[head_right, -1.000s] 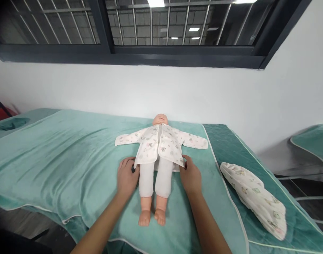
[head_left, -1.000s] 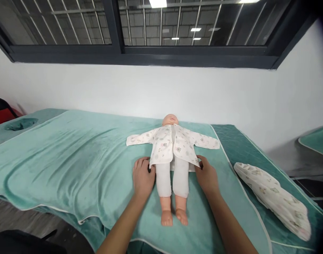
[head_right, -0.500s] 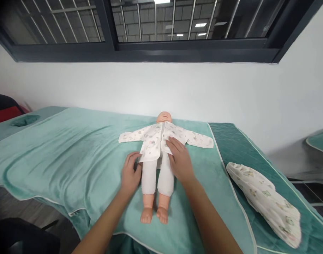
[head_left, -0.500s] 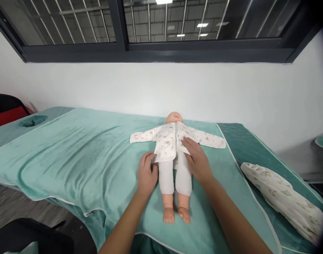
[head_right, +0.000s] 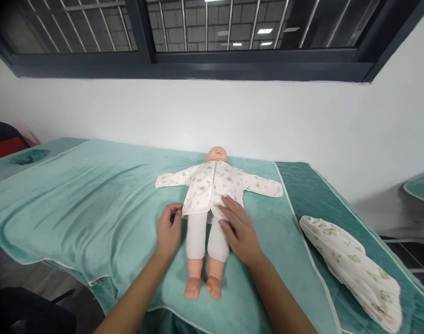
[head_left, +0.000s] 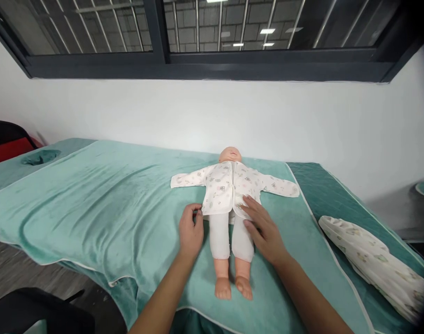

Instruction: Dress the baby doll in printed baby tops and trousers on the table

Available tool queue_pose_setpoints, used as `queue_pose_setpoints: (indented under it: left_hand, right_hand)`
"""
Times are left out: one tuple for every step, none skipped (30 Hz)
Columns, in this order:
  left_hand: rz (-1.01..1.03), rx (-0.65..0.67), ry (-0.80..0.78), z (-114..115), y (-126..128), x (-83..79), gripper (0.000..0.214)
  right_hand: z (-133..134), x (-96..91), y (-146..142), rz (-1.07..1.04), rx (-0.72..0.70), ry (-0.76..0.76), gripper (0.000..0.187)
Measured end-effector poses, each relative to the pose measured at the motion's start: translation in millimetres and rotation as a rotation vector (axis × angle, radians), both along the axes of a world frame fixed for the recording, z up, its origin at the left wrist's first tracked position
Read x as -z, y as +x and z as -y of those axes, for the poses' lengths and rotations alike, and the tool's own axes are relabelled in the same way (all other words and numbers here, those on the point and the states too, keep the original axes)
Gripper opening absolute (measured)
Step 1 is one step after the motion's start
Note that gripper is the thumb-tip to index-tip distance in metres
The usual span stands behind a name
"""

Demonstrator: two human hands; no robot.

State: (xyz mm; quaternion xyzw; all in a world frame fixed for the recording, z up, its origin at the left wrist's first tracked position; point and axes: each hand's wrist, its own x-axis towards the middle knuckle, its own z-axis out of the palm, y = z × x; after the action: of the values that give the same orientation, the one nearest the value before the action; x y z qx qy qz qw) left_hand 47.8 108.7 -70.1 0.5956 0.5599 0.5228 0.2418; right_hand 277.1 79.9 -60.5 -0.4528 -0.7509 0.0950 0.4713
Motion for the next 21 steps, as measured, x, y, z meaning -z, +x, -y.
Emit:
queue_pose_setpoints:
  left_hand:
    - [0.032, -0.002, -0.011, -1, -1, 0.2, 0.021]
    - [0.081, -0.003, -0.026, -2, -1, 0.2, 0.022]
    - [0.151, -0.003, -0.046, -5, -2, -0.1, 0.023]
    - [0.246, 0.002, -0.074, -9, -3, -1.0, 0.024]
    - [0.366, 0.02, -0.113, -14, -3, -2.6, 0.026]
    - [0.504, 0.05, -0.161, -20, -3, -4.8, 0.028]
    - [0.644, 0.092, -0.217, -27, -2, -7.4, 0.03]
    - [0.771, 0.15, -0.278, -35, 0, -10.2, 0.031]
    - [0.872, 0.217, -0.338, -43, 2, -12.8, 0.032]
    - [0.941, 0.289, -0.395, -52, 5, -15.1, 0.033]
    - [0.983, 0.354, -0.448, -60, 9, -16.7, 0.033]
    - [1.011, 0.404, -0.499, -69, 13, -17.7, 0.034]
    - [1.034, 0.441, -0.545, -77, 17, -18.0, 0.035]
    - [1.057, 0.461, -0.578, -85, 21, -17.8, 0.036]
    - [1.079, 0.469, -0.601, -93, 25, -17.5, 0.037]
    - [1.096, 0.471, -0.612, -99, 29, -17.1, 0.038]
    - [1.106, 0.471, -0.61, -105, 32, -16.8, 0.039]
    - [1.112, 0.471, -0.597, -110, 35, -16.8, 0.04]
    - [1.113, 0.469, -0.581, -115, 37, -16.9, 0.042]
    - [1.111, 0.462, -0.564, -119, 40, -17.1, 0.042]
    - [1.108, 0.454, -0.549, -123, 41, -17.3, 0.043]
  right_hand:
    - [0, 1.8, 1, -0.119, 0.044, -0.039, 0.038]
    - [-1, 4.2, 4, -0.256, 0.129, -0.084, 0.037]
    - [-5, 7.0, 8, -0.405, 0.238, -0.143, 0.037]
    - [-10, 10.0, 13, -0.571, 0.347, -0.207, 0.037]
    - [-17, 12.9, 19, -0.75, 0.424, -0.274, 0.037]
    - [-25, 15.4, 25, -0.934, 0.455, -0.343, 0.035]
    - [-34, 17.2, 31, -1.11, 0.432, -0.405, 0.031]
    - [-42, 18.2, 37, -1.26, 0.376, -0.46, 0.027]
    - [-51, 18.1, 41, -1.369, 0.302, -0.512, 0.022]
    - [-59, 17.0, 43, -1.436, 0.229, -0.562, 0.019]
    - [-66, 14.9, 44, -1.458, 0.163, -0.617, 0.018]
    - [-72, 12.0, 43, -1.454, 0.103, -0.673, 0.018]
    - [-78, 8.9, 41, -1.435, 0.046, -0.728, 0.019]
    - [-83, 5.7, 38, -1.411, -0.003, -0.778, 0.02]
    - [-87, 3.0, 34, -1.387, -0.036, -0.819, 0.022]
    - [-91, 1.1, 30, -1.369, -0.051, -0.844, 0.024]
    - [-95, 0.1, 27, -1.357, -0.057, -0.851, 0.025]
    - [-98, 0.2, 25, -1.349, -0.06, -0.845, 0.027]
    - [-100, 1.1, 24, -1.342, -0.066, -0.827, 0.029]
    - [-102, 2.6, 24, -1.335, -0.08, -0.808, 0.031]
    - [-103, 4.5, 24, -1.328, -0.096, -0.787, 0.033]
